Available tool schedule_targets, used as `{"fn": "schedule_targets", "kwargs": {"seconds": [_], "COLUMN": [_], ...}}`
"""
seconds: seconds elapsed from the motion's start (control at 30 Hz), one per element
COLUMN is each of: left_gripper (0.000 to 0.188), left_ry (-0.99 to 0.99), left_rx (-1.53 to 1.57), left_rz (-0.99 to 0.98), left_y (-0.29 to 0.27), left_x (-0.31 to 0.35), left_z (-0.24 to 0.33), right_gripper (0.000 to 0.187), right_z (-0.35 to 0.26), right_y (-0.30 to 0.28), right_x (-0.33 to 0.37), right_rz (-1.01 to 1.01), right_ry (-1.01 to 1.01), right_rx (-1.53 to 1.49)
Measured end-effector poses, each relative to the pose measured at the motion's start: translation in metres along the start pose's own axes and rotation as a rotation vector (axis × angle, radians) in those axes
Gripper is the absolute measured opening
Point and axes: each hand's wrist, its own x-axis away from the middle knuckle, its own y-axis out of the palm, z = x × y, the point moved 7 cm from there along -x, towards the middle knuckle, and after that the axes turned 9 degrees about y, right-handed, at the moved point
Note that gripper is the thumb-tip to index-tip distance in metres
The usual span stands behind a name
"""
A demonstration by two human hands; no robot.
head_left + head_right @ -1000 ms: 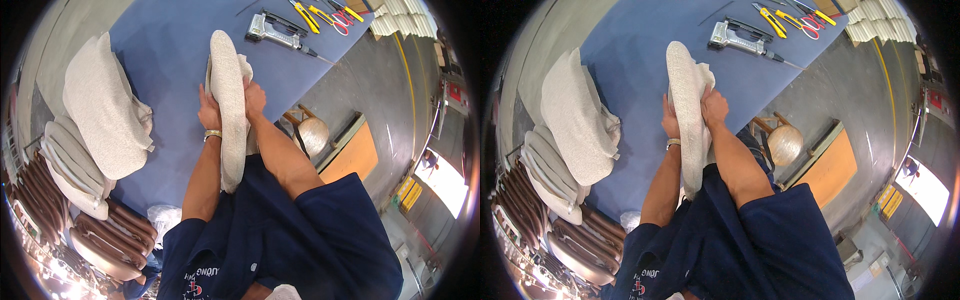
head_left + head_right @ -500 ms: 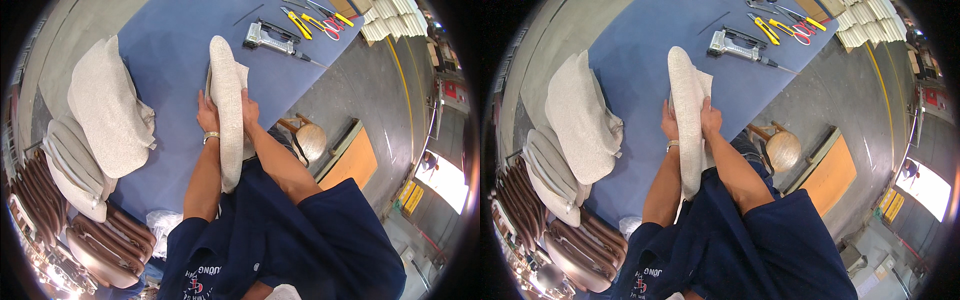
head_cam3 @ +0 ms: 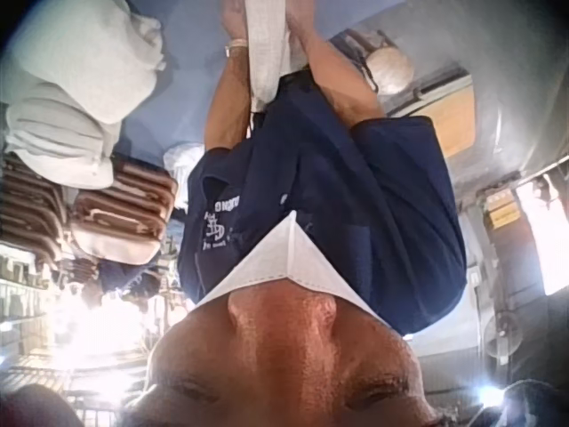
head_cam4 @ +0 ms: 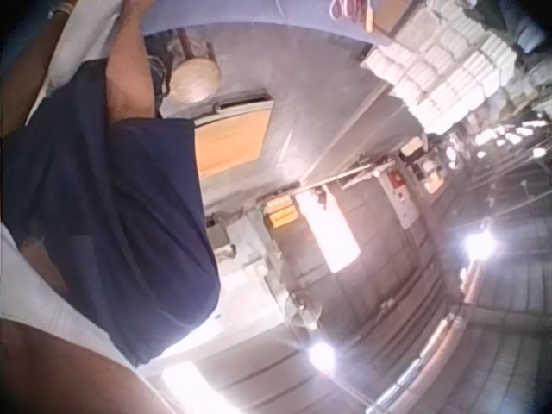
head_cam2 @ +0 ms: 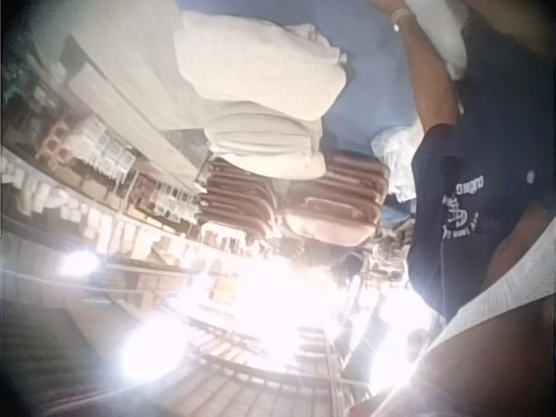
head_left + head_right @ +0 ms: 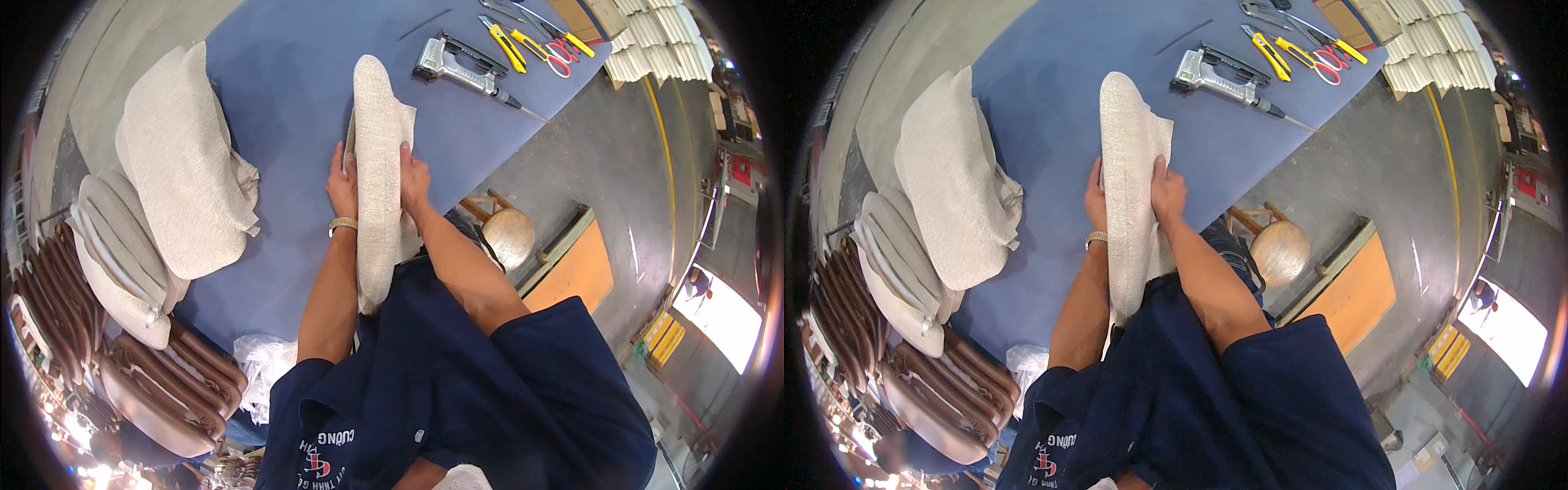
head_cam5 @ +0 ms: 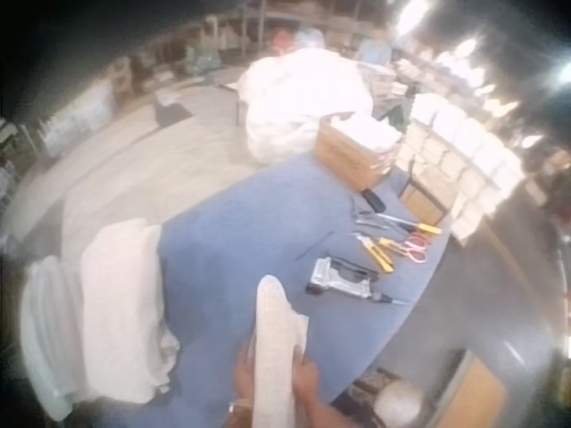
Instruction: The person repeatedly inserts white foam inserts into fabric covers, aligns the edges, and smooths the covers by hand. The person handles multiple covers and foam pieces one at a time on a blue worktable in a workshop setting.
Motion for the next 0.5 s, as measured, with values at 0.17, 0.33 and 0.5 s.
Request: {"fn": "schedule_targets", "kwargs": {"seconds": [0.17,0.33,0.5], "left_gripper": [0.050,0.053,0.055], "left_ry": [-0.153,-0.033,-0.024], "left_rx": [0.427,0.344,0.029], "left_rz": [-0.061,-0.017,0.019], "left_y": [-0.005,0.000,0.005], "left_x": [-0.013,-0.013,0.002], "left_z": [-0.054,-0.041,0.019], "right_gripper": [0.082,0.083,0.079], "right_z": [-0.019,-0.023,-0.018], "right_y": [-0.002,-0.005,-0.011], "right_x": [0.010,0.016,0.008], "right_rz": [0.014,-0.007,0.022], "right_ry": [0.060,0.054,0.002], "right_rx": [-0.001,0.119,0.100]}}
